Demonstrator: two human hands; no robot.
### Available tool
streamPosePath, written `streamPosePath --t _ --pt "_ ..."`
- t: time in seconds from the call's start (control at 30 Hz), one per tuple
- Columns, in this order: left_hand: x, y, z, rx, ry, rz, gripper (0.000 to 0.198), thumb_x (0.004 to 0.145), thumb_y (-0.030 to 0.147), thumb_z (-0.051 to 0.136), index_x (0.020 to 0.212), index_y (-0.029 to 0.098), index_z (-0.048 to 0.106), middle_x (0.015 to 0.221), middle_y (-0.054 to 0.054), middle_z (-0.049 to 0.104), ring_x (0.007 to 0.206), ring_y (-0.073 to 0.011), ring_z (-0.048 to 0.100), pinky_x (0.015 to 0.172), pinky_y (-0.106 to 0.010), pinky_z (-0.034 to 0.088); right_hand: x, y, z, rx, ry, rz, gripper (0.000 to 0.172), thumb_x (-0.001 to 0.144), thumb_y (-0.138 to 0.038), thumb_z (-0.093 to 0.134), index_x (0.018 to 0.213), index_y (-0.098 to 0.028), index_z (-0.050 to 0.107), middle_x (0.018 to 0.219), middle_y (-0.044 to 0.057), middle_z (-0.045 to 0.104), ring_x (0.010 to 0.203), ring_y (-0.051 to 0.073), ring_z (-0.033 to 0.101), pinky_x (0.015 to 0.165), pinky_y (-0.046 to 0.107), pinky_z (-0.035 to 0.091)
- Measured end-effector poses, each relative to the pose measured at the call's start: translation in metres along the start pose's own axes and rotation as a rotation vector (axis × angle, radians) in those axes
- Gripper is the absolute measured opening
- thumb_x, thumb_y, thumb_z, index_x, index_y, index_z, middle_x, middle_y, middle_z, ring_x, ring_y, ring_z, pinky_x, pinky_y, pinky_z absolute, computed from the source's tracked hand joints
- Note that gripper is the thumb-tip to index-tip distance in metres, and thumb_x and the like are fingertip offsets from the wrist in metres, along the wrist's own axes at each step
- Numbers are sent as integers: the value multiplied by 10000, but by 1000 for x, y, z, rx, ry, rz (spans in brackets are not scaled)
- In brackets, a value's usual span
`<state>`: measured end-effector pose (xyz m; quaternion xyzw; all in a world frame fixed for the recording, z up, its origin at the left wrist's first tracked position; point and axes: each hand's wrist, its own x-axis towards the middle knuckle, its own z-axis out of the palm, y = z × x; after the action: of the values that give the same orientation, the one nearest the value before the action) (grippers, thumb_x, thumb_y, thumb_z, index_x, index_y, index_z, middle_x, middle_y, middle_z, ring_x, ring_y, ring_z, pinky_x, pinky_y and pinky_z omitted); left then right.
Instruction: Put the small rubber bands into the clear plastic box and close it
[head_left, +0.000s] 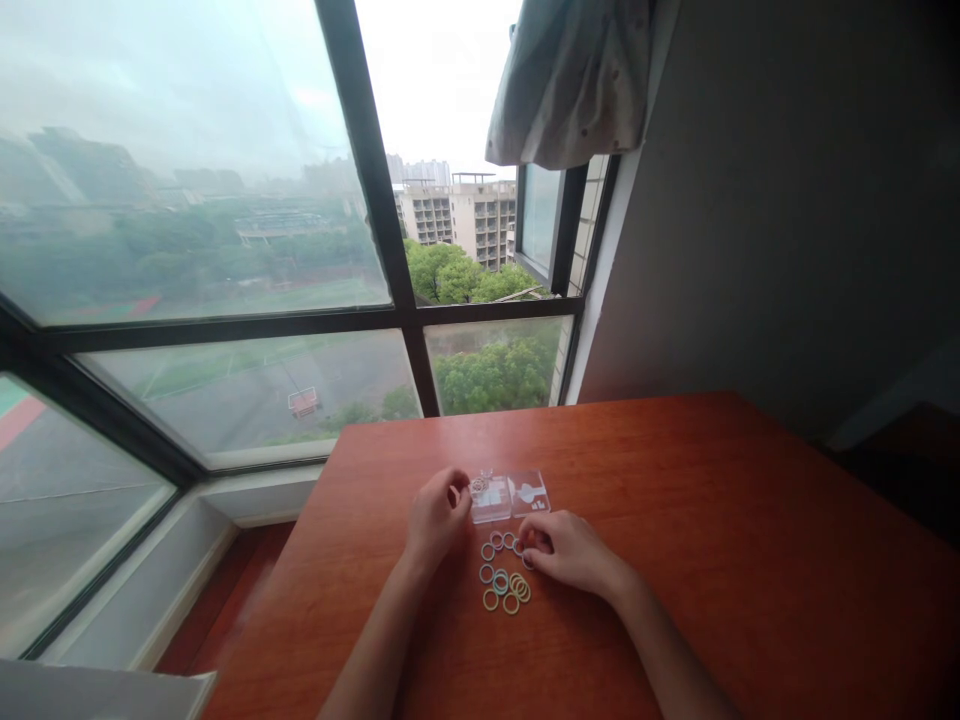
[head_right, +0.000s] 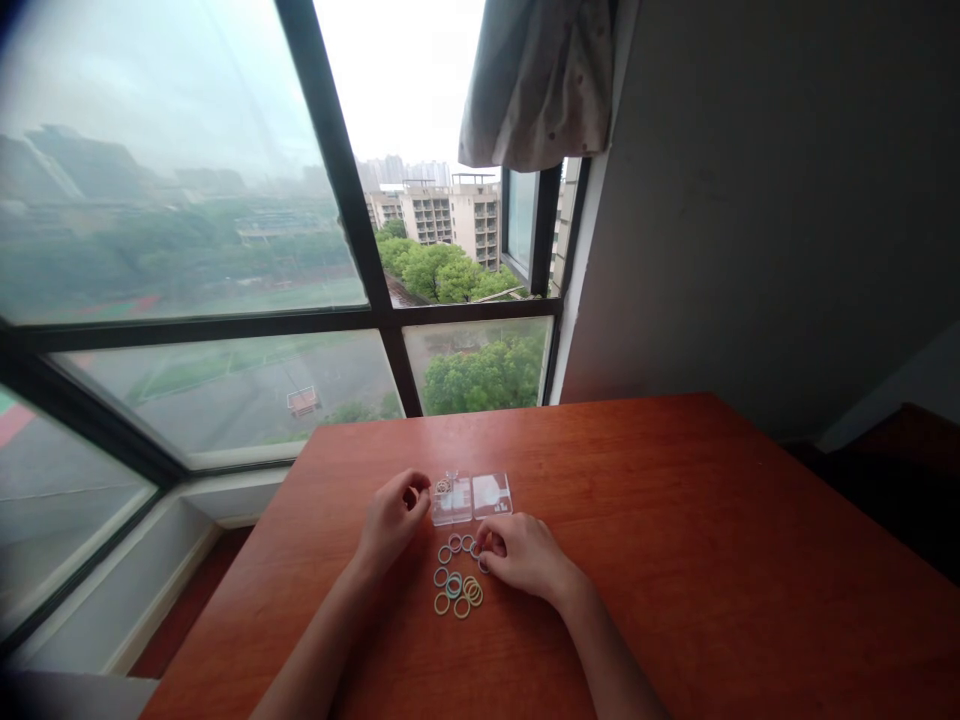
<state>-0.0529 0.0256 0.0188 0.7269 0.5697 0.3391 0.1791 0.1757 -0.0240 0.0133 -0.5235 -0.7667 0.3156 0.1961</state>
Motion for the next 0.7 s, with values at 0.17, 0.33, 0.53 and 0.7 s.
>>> streamPosePath --t 0.17,0.33,0.53,0.7 --pt "0 -5 2 -12 -7 26 90 796 205 498 798 192 588 732 3 622 610 -126 553 589 -225 405 3 2 1 18 38 13 106 799 -216 572 844 -226 668 646 -42 638 586 108 547 549 204 306" --pt "1 -10 5 -12 -4 54 128 825 210 482 823 195 610 762 -5 642 623 -128 560 610 -226 424 1 0 1 1 14 -6 136 753 -210 617 862 -250 688 656 -52 625 598 107 541 544 202 300" --pt "0 -10 6 -13 -6 65 126 825 204 489 845 197 613 774 -4 648 627 -127 559 617 -230 431 -1 0 0 10 -11 -8 196 717 -192 652 900 -247 694 651 -57 625 594 105 540 557 198 318" --pt "-1 -12 6 -41 -13 40 121 832 220 492 852 196 609 804 -9 658 633 -128 569 618 -233 444 0 8 -6 152 -67 -16 148 692 -187 676 839 -192 689 604 -59 571 557 93 501 534 183 340"
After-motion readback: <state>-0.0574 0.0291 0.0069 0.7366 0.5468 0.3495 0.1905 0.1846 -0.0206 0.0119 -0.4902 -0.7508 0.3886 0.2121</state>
